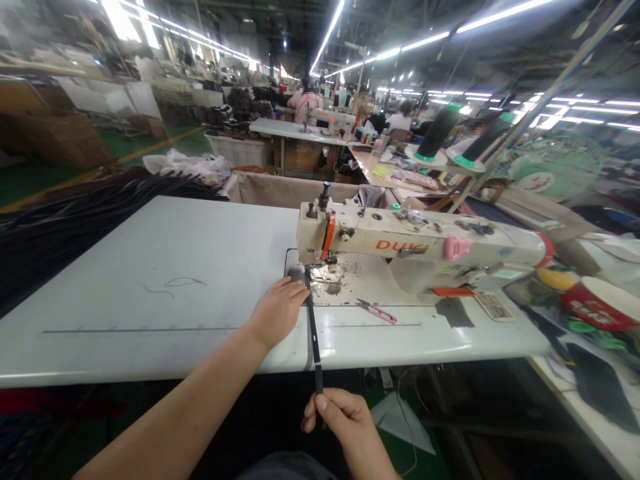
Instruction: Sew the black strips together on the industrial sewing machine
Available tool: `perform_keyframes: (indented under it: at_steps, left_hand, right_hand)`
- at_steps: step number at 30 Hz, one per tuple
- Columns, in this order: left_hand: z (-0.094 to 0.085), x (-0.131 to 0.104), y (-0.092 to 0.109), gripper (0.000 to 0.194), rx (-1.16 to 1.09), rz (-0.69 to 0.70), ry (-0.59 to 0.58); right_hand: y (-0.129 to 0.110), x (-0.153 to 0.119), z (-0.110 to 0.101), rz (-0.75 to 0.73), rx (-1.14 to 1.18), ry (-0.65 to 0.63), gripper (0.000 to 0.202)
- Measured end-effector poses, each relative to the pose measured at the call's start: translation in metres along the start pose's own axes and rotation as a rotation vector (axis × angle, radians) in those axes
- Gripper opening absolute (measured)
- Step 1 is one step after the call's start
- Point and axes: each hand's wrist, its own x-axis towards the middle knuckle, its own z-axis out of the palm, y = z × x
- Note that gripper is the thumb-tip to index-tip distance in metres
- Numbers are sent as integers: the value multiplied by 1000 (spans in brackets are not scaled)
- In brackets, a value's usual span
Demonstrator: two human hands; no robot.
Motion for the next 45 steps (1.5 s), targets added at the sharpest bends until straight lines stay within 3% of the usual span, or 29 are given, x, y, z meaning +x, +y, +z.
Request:
perform_keyframes:
  at_steps: [37, 45]
  left_hand:
    - [4, -2, -1, 46, 1, -30, -42]
    - [7, -3, -2, 50, 40, -55, -65]
  right_hand:
    - [1, 5, 1, -3, 21, -37, 47]
    - [13, 8, -1, 6, 34, -48, 46]
